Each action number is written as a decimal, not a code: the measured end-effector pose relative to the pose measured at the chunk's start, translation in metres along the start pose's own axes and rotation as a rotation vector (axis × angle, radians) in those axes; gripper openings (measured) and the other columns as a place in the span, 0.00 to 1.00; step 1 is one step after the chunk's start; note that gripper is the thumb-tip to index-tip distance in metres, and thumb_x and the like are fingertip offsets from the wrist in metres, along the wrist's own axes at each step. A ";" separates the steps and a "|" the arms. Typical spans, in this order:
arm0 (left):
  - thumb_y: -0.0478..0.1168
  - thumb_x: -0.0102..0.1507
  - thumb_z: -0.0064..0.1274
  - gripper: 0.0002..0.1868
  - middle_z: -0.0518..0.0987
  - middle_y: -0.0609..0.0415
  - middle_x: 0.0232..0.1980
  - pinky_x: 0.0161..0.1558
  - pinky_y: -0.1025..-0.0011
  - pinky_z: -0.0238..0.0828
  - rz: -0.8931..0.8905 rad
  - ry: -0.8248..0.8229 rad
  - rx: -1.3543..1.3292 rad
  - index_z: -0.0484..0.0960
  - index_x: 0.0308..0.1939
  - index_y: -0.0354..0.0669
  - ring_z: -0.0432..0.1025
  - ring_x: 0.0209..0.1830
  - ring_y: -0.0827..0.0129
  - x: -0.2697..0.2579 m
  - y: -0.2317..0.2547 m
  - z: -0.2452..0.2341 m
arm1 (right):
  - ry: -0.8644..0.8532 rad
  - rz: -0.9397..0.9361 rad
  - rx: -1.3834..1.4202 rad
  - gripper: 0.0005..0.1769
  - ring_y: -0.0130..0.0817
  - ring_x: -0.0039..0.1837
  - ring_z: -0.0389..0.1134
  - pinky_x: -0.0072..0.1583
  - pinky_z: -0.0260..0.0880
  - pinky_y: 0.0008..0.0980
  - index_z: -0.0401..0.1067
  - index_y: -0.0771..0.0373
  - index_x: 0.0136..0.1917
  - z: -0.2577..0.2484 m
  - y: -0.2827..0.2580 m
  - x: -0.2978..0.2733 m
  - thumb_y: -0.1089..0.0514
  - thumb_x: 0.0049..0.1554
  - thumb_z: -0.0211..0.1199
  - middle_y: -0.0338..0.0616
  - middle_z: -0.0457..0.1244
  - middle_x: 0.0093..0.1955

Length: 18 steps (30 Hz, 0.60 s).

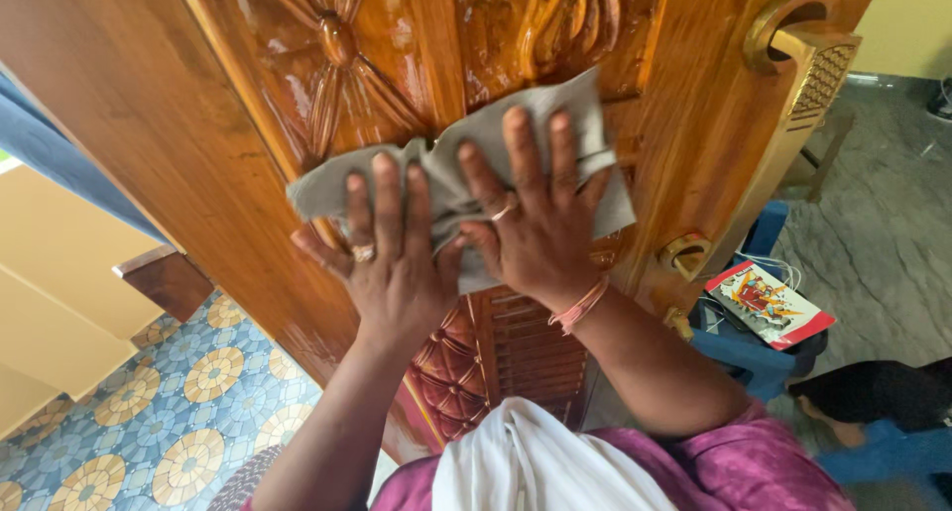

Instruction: The person wipes a wooden door with a cloth. They systematically clean the surface, moving from the lower sections to the upper panels, ensuring the entire visible area is treated.

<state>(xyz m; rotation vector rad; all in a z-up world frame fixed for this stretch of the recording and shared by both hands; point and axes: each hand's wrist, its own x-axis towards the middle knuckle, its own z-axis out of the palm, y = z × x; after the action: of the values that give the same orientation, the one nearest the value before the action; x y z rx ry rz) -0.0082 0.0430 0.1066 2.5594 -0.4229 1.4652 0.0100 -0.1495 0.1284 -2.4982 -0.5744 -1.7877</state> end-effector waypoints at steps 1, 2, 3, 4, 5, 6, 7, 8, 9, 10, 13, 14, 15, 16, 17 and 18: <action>0.61 0.67 0.53 0.42 0.53 0.41 0.84 0.70 0.29 0.10 -0.010 0.010 -0.001 0.64 0.79 0.43 0.37 0.85 0.50 -0.013 -0.004 0.008 | -0.026 -0.061 -0.015 0.34 0.58 0.87 0.35 0.77 0.21 0.72 0.47 0.37 0.86 0.004 -0.003 -0.009 0.29 0.72 0.32 0.48 0.39 0.88; 0.60 0.67 0.53 0.41 0.52 0.38 0.84 0.70 0.28 0.09 -0.020 0.014 -0.003 0.64 0.77 0.41 0.37 0.85 0.48 -0.028 -0.005 0.018 | -0.047 -0.101 -0.016 0.34 0.55 0.87 0.35 0.77 0.22 0.70 0.48 0.36 0.87 0.007 -0.004 -0.023 0.29 0.73 0.33 0.47 0.40 0.88; 0.60 0.66 0.54 0.41 0.51 0.34 0.83 0.71 0.28 0.09 -0.031 0.018 -0.004 0.64 0.75 0.39 0.36 0.85 0.45 -0.042 -0.006 0.029 | -0.068 -0.141 -0.016 0.34 0.52 0.88 0.36 0.78 0.22 0.69 0.49 0.36 0.87 0.011 -0.006 -0.040 0.28 0.73 0.34 0.46 0.40 0.88; 0.59 0.65 0.54 0.39 0.50 0.33 0.83 0.72 0.29 0.10 -0.035 -0.018 -0.022 0.65 0.74 0.41 0.36 0.85 0.45 -0.058 0.002 0.037 | -0.087 -0.184 -0.010 0.34 0.49 0.88 0.36 0.78 0.22 0.67 0.50 0.35 0.87 0.015 -0.009 -0.055 0.28 0.73 0.35 0.45 0.41 0.89; 0.57 0.64 0.53 0.38 0.50 0.31 0.82 0.73 0.30 0.11 -0.039 -0.054 -0.041 0.65 0.74 0.43 0.36 0.85 0.45 -0.069 0.010 0.042 | -0.073 -0.144 -0.010 0.35 0.49 0.88 0.35 0.78 0.22 0.67 0.50 0.36 0.87 0.018 -0.009 -0.068 0.27 0.72 0.35 0.45 0.40 0.88; 0.58 0.66 0.53 0.39 0.49 0.32 0.83 0.73 0.30 0.11 0.017 -0.045 -0.060 0.65 0.76 0.43 0.36 0.85 0.46 -0.070 0.012 0.044 | -0.056 -0.112 -0.009 0.36 0.49 0.88 0.34 0.78 0.22 0.67 0.49 0.36 0.86 0.020 -0.005 -0.077 0.26 0.71 0.35 0.46 0.40 0.88; 0.59 0.68 0.53 0.40 0.49 0.34 0.84 0.72 0.31 0.11 0.073 -0.037 -0.078 0.64 0.78 0.42 0.36 0.85 0.47 -0.065 0.013 0.041 | -0.038 -0.079 -0.008 0.38 0.49 0.87 0.34 0.78 0.23 0.67 0.49 0.37 0.86 0.019 -0.002 -0.081 0.24 0.70 0.35 0.46 0.39 0.88; 0.60 0.70 0.53 0.41 0.49 0.35 0.85 0.71 0.31 0.11 0.126 -0.035 -0.098 0.63 0.80 0.41 0.36 0.85 0.49 -0.058 0.017 0.035 | -0.024 -0.023 0.002 0.39 0.56 0.87 0.32 0.76 0.20 0.72 0.48 0.41 0.86 0.015 0.005 -0.080 0.25 0.69 0.35 0.50 0.38 0.88; 0.60 0.69 0.53 0.40 0.49 0.41 0.85 0.72 0.31 0.11 0.150 -0.046 -0.067 0.63 0.80 0.46 0.36 0.86 0.54 -0.042 0.023 0.029 | -0.009 0.033 0.012 0.40 0.63 0.87 0.31 0.74 0.18 0.76 0.47 0.45 0.86 0.011 0.012 -0.072 0.26 0.69 0.35 0.55 0.36 0.88; 0.60 0.69 0.53 0.40 0.49 0.48 0.85 0.72 0.31 0.11 0.177 -0.062 -0.041 0.63 0.81 0.50 0.36 0.87 0.59 -0.021 0.026 0.021 | -0.001 0.103 0.047 0.41 0.67 0.87 0.29 0.75 0.20 0.78 0.45 0.47 0.87 0.005 0.017 -0.061 0.26 0.70 0.35 0.58 0.34 0.88; 0.64 0.74 0.51 0.38 0.46 0.56 0.88 0.74 0.31 0.09 0.213 0.075 0.025 0.60 0.84 0.57 0.33 0.88 0.62 0.050 0.022 -0.010 | 0.085 0.202 0.048 0.41 0.69 0.86 0.27 0.78 0.23 0.75 0.39 0.49 0.89 -0.012 0.030 -0.006 0.27 0.74 0.34 0.60 0.31 0.87; 0.66 0.74 0.50 0.39 0.46 0.57 0.88 0.73 0.30 0.08 0.177 0.115 0.067 0.60 0.83 0.57 0.34 0.88 0.61 0.067 0.023 -0.020 | 0.087 0.184 0.057 0.41 0.67 0.87 0.28 0.78 0.24 0.75 0.39 0.49 0.88 -0.017 0.029 0.011 0.26 0.74 0.34 0.59 0.31 0.87; 0.65 0.74 0.50 0.39 0.46 0.55 0.88 0.72 0.29 0.08 0.105 0.079 0.048 0.60 0.84 0.56 0.34 0.88 0.60 0.071 0.023 -0.032 | 0.090 0.166 0.065 0.40 0.65 0.87 0.29 0.79 0.24 0.74 0.39 0.49 0.88 -0.020 0.027 0.025 0.26 0.74 0.34 0.59 0.31 0.87; 0.64 0.73 0.50 0.40 0.47 0.54 0.88 0.72 0.27 0.09 0.036 0.042 0.032 0.60 0.85 0.55 0.35 0.88 0.59 0.075 0.019 -0.040 | 0.075 0.139 0.089 0.40 0.65 0.87 0.30 0.79 0.25 0.73 0.39 0.48 0.88 -0.021 0.021 0.033 0.26 0.74 0.35 0.59 0.31 0.87; 0.63 0.73 0.49 0.40 0.47 0.53 0.88 0.72 0.26 0.10 -0.033 0.005 0.017 0.60 0.85 0.55 0.36 0.88 0.58 0.077 0.014 -0.042 | 0.060 0.113 0.113 0.40 0.64 0.88 0.31 0.80 0.27 0.72 0.40 0.48 0.87 -0.020 0.016 0.037 0.26 0.74 0.35 0.59 0.31 0.88; 0.63 0.72 0.48 0.41 0.47 0.51 0.87 0.71 0.26 0.10 -0.029 0.030 0.044 0.60 0.85 0.52 0.36 0.87 0.56 0.073 0.010 -0.041 | 0.029 0.079 0.148 0.39 0.64 0.87 0.32 0.81 0.29 0.71 0.41 0.47 0.88 -0.018 0.009 0.034 0.26 0.75 0.35 0.58 0.32 0.89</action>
<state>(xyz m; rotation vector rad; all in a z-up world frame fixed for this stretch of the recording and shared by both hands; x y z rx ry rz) -0.0100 0.0326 0.1901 2.5626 -0.3510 1.5170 0.0058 -0.1526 0.1682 -2.3600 -0.5748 -1.6854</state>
